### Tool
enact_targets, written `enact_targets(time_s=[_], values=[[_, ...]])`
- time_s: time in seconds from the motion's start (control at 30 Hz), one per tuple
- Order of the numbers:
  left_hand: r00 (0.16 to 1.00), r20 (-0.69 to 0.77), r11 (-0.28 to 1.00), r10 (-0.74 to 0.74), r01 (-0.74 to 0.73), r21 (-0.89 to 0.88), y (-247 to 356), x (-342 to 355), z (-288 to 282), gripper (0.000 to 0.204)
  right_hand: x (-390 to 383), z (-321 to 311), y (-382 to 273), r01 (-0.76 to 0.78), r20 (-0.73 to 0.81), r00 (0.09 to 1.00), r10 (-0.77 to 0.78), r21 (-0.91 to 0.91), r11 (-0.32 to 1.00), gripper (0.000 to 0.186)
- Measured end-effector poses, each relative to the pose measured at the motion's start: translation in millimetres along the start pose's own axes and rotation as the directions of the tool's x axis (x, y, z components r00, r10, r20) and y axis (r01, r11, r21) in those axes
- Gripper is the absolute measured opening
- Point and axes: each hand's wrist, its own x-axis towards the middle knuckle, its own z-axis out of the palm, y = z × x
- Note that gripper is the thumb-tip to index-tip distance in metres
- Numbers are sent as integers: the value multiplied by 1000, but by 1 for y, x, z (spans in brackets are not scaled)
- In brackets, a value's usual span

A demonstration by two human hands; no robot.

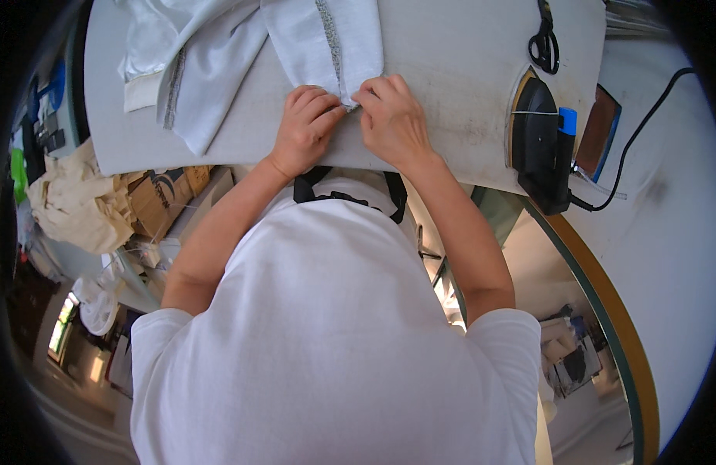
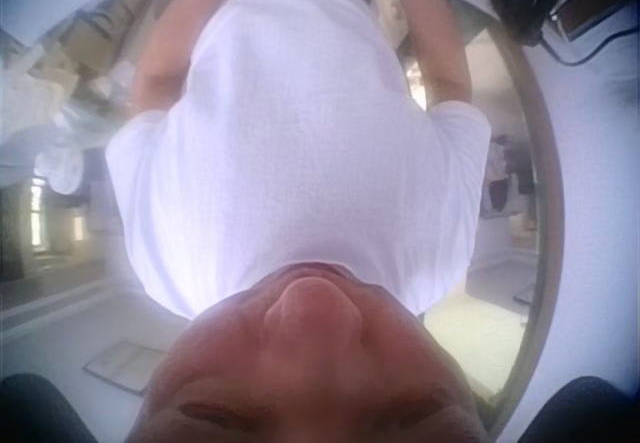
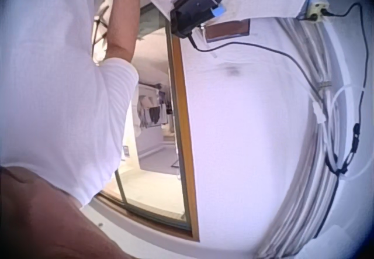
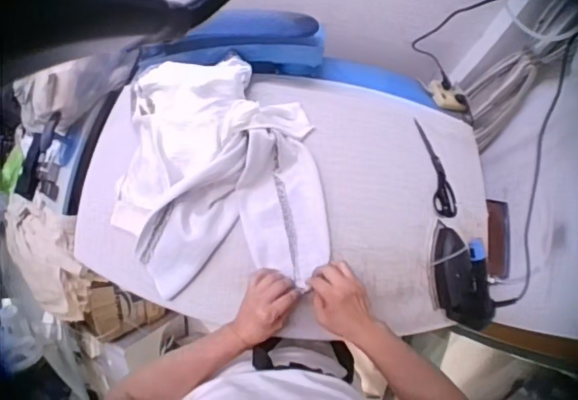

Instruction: The person sews a decorative silver trim onto a white fabric using a sewing machine, then cuts the thread with scissors. They move to an ironing board to press the fabric, repeatedly folding the edges and ironing the seams to set the decorative trim.

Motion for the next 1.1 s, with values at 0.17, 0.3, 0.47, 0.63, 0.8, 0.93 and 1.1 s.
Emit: enact_targets(time_s=[0.17,0.3,0.47,0.63,0.8,0.93,1.1], values=[[1000,12,1000,19,-20,17,0,-2,-1,20,6,3,-11,-127,10,992,127,74,989,12],[1000,22,999,21,-22,25,1,-6,-1,21,10,5,-16,-188,122,973,197,-85,978,11],[999,28,999,24,-25,32,0,-11,0,25,10,9,-15,-159,169,967,194,-197,967,10],[996,45,994,80,-83,64,-2,-11,0,29,8,13,-13,-190,127,969,214,-178,966,9],[995,87,995,51,-58,86,0,-12,-1,33,6,15,-11,-224,103,966,236,-118,967,8],[992,119,988,37,-55,145,1,-9,2,28,0,12,-11,-228,48,972,231,-58,972,9],[999,19,994,-27,25,111,1,1,14,20,-4,0,-10,-196,8,981,196,76,978,28]])
